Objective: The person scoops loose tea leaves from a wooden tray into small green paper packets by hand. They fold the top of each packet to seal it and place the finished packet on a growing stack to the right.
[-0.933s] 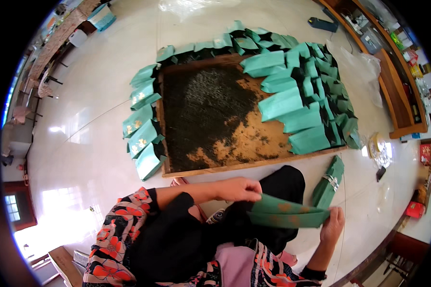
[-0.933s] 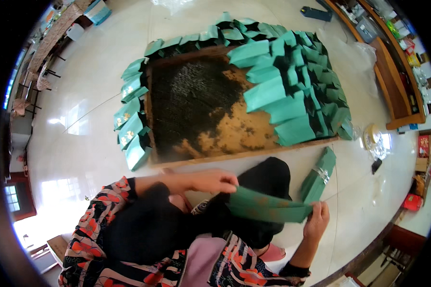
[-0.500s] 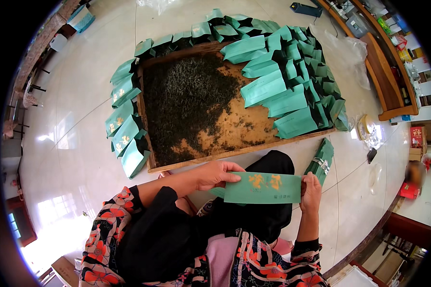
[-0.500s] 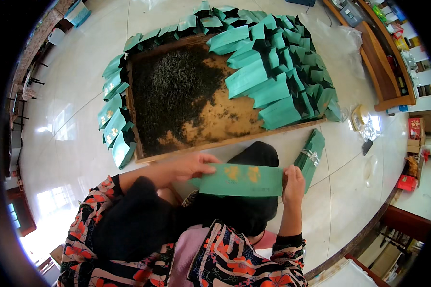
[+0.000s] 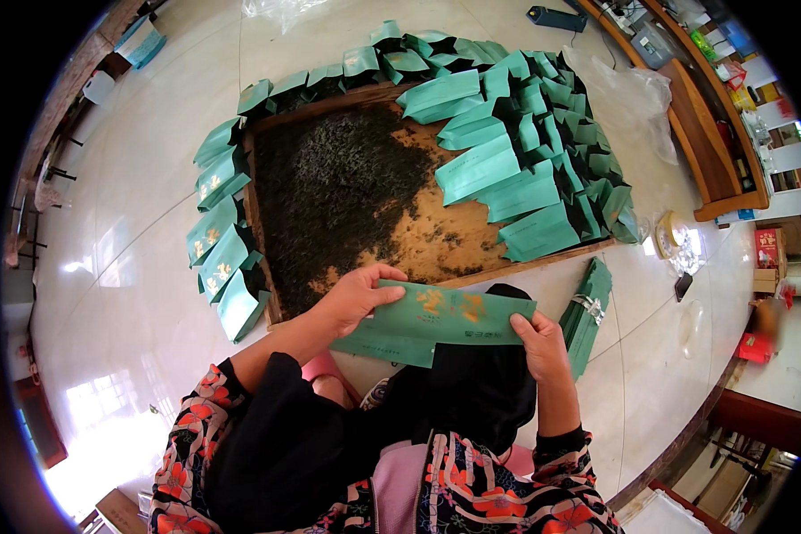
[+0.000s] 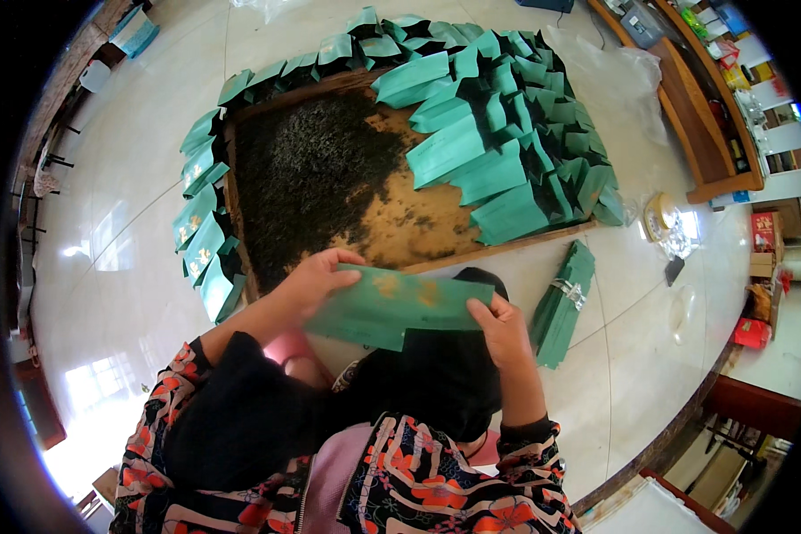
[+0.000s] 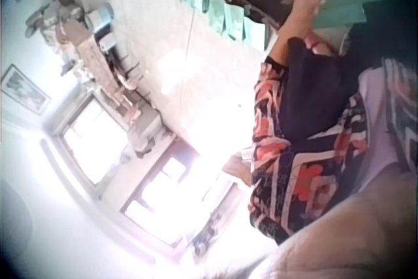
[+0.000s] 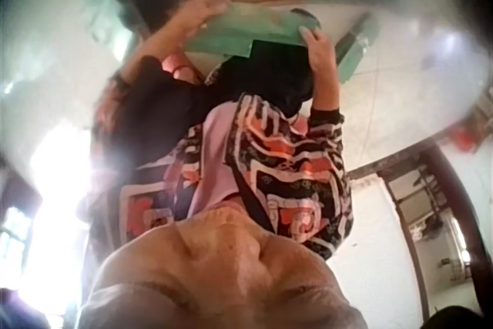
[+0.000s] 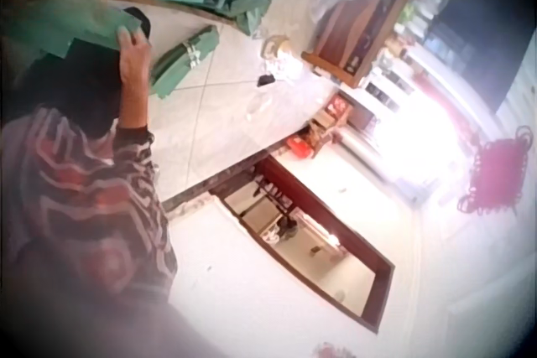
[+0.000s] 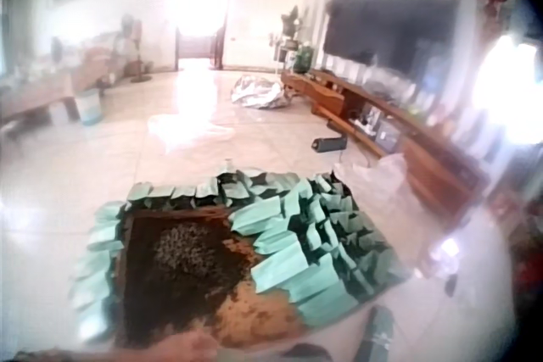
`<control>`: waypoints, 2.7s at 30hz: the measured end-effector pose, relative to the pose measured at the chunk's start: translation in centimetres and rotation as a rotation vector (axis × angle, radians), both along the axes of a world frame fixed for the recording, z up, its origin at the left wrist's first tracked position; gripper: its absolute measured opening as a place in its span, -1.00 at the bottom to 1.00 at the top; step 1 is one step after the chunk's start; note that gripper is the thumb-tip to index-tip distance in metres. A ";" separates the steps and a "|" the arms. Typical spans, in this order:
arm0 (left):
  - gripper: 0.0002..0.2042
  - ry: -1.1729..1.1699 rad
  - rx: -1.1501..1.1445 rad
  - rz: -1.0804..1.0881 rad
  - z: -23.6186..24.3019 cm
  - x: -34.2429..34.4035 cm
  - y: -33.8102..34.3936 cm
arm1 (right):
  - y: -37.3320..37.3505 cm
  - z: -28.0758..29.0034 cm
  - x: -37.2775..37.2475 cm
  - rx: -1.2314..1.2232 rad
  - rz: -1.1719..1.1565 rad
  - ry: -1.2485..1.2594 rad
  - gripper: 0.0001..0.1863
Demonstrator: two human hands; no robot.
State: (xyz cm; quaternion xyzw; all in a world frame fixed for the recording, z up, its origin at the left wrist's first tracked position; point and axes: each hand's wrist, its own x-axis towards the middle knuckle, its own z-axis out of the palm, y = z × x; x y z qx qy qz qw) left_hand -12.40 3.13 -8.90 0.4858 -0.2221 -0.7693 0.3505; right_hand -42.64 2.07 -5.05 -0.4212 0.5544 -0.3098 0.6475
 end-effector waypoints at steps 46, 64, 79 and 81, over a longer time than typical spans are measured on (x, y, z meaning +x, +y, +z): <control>-0.85 -1.138 -1.192 0.079 5.7 1.2 0.4 | -1.7 -0.9 16.8 0.020 0.011 -0.409 -0.73; -0.39 -1.483 -0.798 -0.419 6.5 3.4 -1.5 | -4.1 -4.1 16.2 -0.271 -0.003 0.178 -0.85; -0.53 -1.622 -1.029 -0.296 1.2 0.8 -0.9 | -2.0 -5.6 17.3 0.372 -0.105 -0.929 -0.56; -0.52 -1.597 -0.990 -0.287 2.1 0.2 -1.0 | -1.5 -7.1 18.4 0.157 -0.030 -0.797 -0.52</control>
